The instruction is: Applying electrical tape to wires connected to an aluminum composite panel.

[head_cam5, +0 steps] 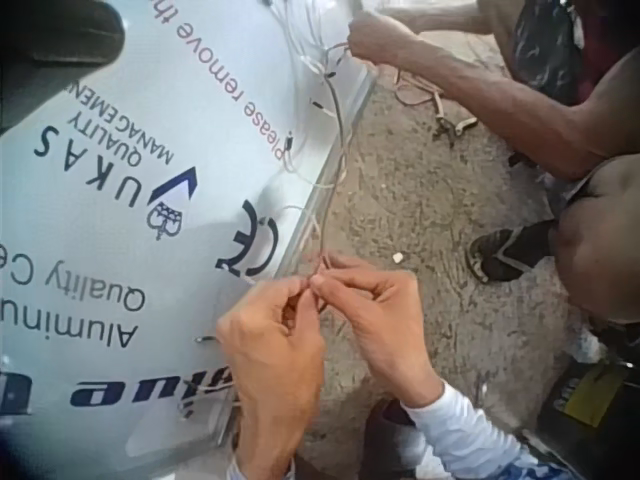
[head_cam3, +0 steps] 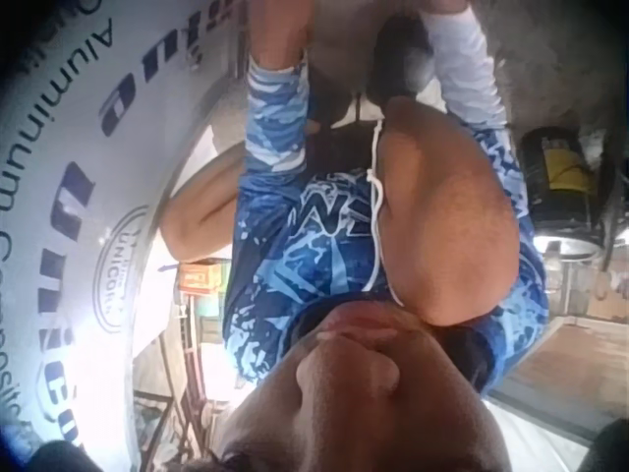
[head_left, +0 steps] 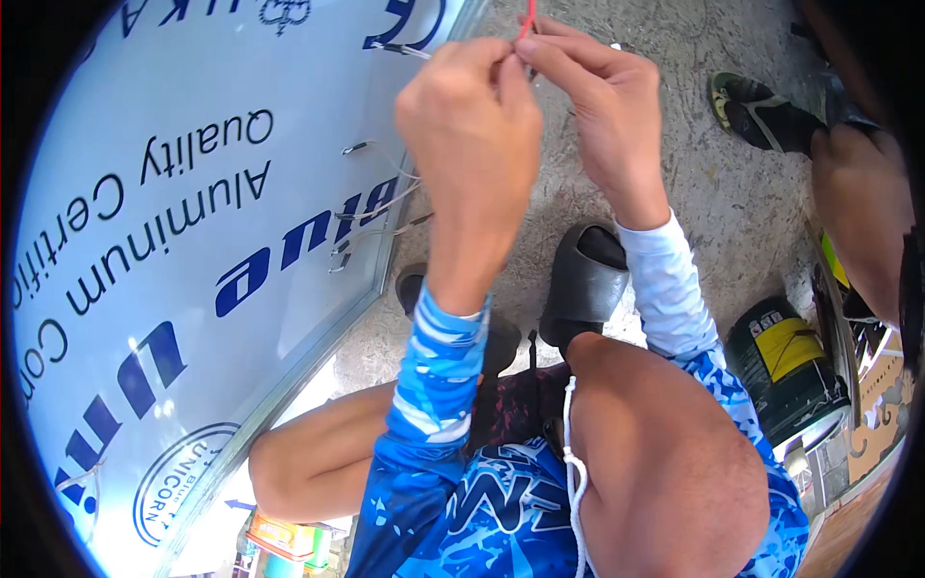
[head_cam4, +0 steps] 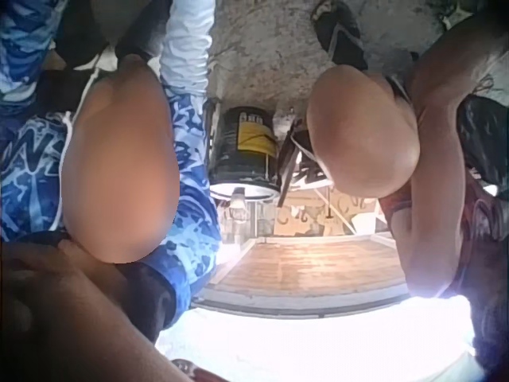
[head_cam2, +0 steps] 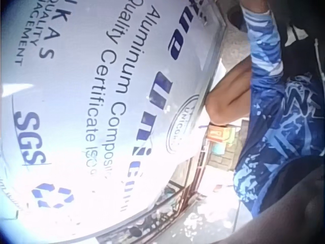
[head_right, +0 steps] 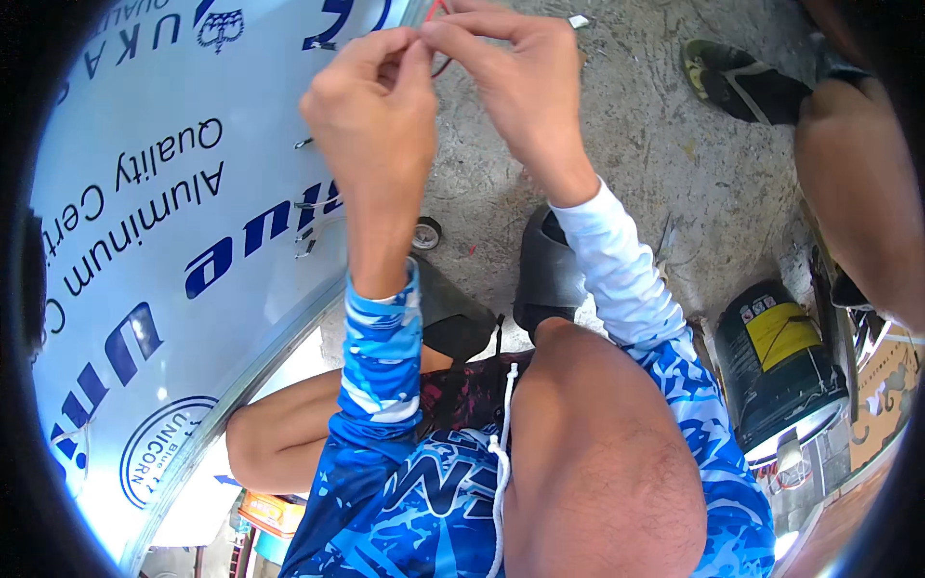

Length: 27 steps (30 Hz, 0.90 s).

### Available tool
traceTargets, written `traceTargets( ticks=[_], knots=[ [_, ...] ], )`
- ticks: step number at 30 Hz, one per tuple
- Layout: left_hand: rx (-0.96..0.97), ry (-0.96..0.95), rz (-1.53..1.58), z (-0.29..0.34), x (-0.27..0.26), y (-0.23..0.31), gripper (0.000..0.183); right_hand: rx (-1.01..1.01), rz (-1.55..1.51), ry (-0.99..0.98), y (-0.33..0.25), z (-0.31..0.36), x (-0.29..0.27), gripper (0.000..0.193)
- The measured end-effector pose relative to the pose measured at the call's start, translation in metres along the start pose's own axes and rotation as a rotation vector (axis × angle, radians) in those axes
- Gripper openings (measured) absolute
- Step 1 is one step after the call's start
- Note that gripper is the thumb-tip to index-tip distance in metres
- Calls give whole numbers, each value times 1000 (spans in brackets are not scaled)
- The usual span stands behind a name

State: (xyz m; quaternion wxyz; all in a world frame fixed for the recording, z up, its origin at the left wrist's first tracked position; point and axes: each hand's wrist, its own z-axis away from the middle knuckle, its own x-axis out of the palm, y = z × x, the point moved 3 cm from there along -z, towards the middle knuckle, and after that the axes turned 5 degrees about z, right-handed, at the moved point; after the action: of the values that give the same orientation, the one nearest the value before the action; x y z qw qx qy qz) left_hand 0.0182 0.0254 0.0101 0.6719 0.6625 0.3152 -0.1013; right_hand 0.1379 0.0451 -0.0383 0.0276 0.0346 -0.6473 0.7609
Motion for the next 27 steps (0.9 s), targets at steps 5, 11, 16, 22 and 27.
traceTargets(
  ticks=[5,11,16,22,27],
  knots=[
    [214,110,-198,5,13,4,10,92,-26,46,-1,2,-1,20],
    [288,143,-211,4,14,-4,10,128,-71,47,2,3,2,22],
    [320,138,-215,2,11,-4,13,187,-83,44,-1,1,3,22],
    [241,68,-102,8,18,0,17,80,22,74,2,-7,-10,19],
    [129,27,13,7,14,2,14,139,119,74,-23,-6,-10,21]
  ],
)
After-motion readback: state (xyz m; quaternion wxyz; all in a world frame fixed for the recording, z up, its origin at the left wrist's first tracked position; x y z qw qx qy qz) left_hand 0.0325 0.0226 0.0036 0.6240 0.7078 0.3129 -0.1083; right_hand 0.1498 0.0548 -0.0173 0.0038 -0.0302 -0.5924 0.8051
